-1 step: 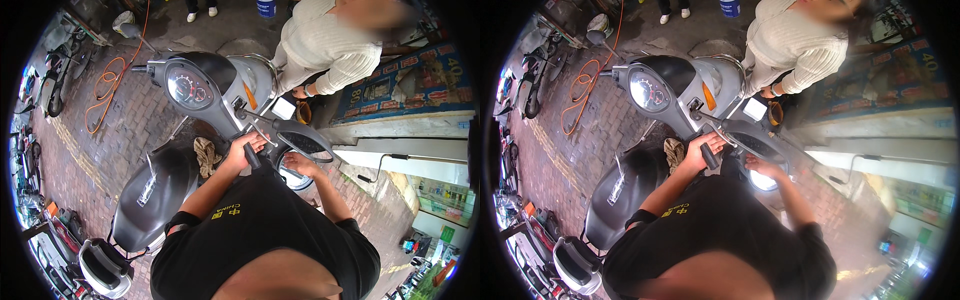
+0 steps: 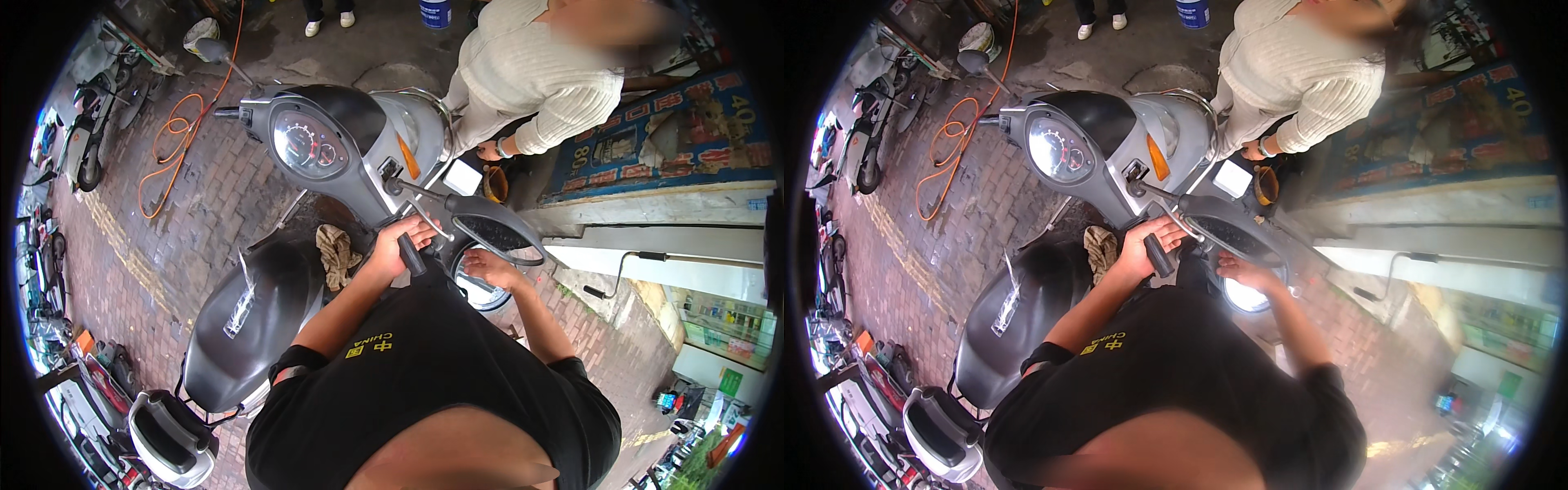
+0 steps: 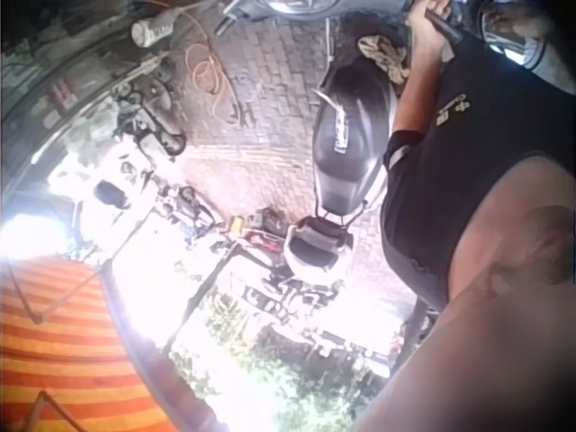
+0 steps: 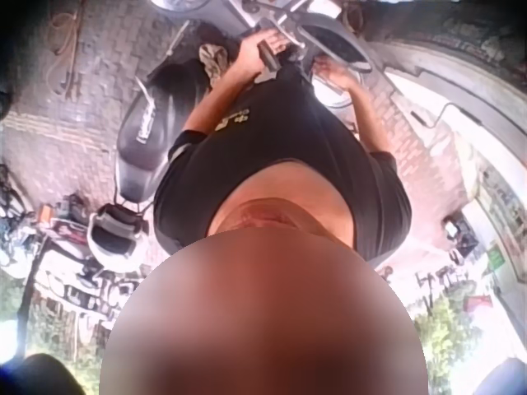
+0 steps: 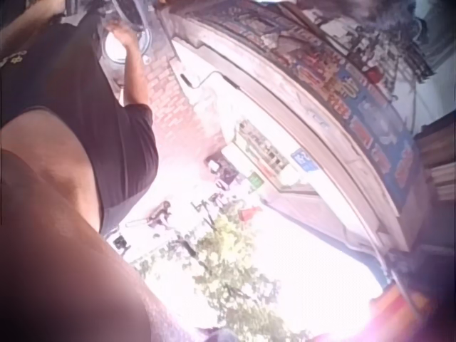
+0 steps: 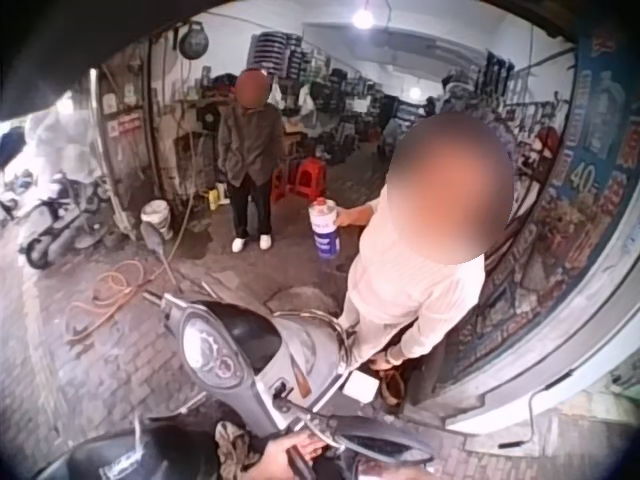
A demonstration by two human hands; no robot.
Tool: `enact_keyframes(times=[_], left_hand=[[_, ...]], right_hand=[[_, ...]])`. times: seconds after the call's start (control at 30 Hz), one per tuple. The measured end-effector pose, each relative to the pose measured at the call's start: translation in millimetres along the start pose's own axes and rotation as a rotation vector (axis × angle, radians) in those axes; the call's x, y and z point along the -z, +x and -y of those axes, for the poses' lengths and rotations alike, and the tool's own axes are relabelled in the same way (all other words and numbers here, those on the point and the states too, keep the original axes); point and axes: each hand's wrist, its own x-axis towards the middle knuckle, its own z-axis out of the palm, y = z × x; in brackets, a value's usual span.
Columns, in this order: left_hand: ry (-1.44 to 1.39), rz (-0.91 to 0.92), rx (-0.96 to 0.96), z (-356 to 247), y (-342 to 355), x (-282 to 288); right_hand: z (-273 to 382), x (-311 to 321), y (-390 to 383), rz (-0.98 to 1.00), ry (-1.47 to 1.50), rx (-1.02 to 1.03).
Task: The person works on the front handlebar area of a scooter, repeatedly manipulating a small component near the right grip. Another person briefly pours liquid from a can into the scooter's fuel area. The person continues adjusting the handlebar component throughout the clip.
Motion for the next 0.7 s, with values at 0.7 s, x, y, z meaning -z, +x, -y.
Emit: enact_keyframes(times=[0.7], left_hand=[[0.026,0.194,0.006,8.4,20.9,45.8]], right_hand=[[5.0,-3.6,5.2,0.009,0.002,0.016]])
